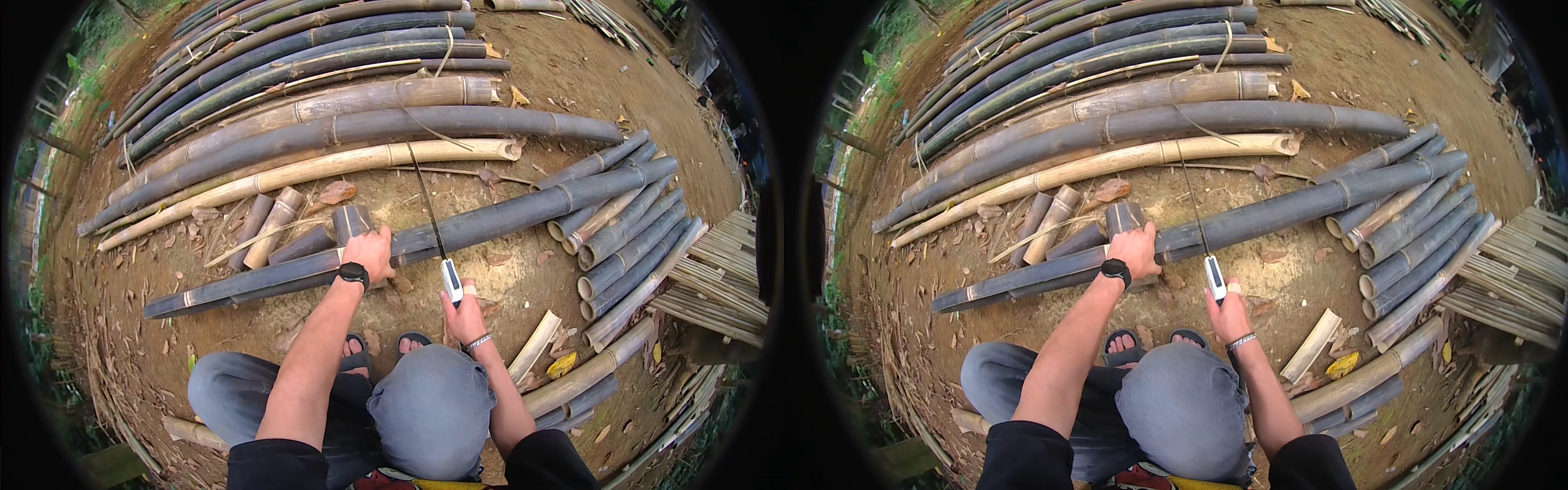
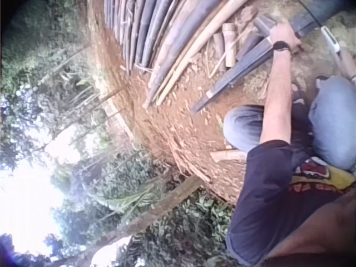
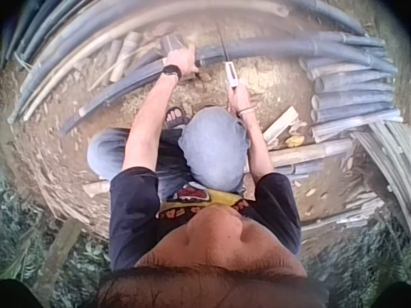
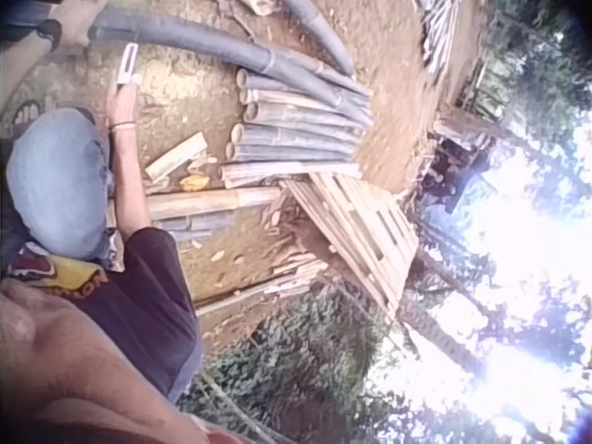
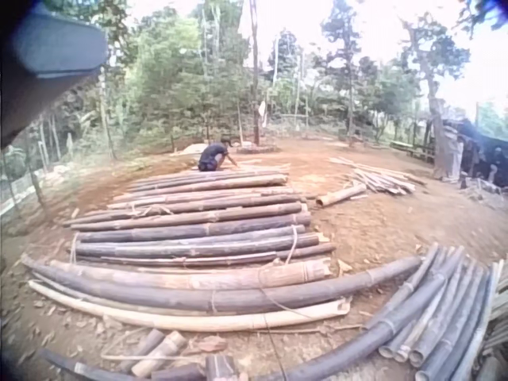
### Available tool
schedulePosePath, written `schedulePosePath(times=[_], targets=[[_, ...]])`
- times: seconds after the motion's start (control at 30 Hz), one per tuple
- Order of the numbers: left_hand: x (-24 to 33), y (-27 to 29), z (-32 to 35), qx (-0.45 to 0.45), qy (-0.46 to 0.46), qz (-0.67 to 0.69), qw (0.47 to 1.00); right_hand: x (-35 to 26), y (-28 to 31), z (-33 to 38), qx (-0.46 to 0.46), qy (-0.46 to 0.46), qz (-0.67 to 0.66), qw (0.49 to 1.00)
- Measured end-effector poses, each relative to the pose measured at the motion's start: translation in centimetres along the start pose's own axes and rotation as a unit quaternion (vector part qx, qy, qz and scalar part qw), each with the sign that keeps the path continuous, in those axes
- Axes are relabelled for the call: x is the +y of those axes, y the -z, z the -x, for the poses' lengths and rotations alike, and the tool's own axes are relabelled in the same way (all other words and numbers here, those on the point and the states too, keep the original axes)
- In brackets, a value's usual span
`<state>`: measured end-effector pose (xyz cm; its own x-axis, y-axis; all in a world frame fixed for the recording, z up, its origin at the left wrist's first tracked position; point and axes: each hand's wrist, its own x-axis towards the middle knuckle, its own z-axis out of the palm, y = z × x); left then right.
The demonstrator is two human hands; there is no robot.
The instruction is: The person saws a bamboo pole, sets it aside, and then moves other bamboo poles around in the workspace.
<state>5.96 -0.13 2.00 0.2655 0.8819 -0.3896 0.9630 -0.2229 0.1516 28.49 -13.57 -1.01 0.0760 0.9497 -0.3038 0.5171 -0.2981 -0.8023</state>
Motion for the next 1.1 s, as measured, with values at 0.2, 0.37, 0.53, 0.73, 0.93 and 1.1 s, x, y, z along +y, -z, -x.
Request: schedulePosePath(times=[0.2,0.37,0.53,0.73,0.93,1.1], targets=[[-0.1,0.1,0.4,0.017,0.001,0.010,1.000,3.3,0.9,4.3,0.013,0.076,-0.010,0.997],[-0.1,0.1,-0.2,0.003,-0.009,0.005,1.000,0.4,-0.1,-1.2,-0.004,-0.003,0.000,1.000],[-0.5,-0.3,0.6,0.017,0.001,0.013,1.000,0.5,1.3,2.3,-0.018,-0.009,0.018,1.000],[-0.1,-0.6,0.3,0.038,-0.013,0.001,0.999,1.0,0.1,-0.5,0.013,0.044,0.019,0.999],[-0.3,-0.1,0.5,0.010,0.002,0.007,1.000,0.5,1.1,1.9,-0.020,-0.013,0.014,1.000],[-0.1,-0.3,0.4,0.015,-0.008,0.009,1.000,2.5,0.8,4.2,-0.011,0.028,-0.005,1.000]])
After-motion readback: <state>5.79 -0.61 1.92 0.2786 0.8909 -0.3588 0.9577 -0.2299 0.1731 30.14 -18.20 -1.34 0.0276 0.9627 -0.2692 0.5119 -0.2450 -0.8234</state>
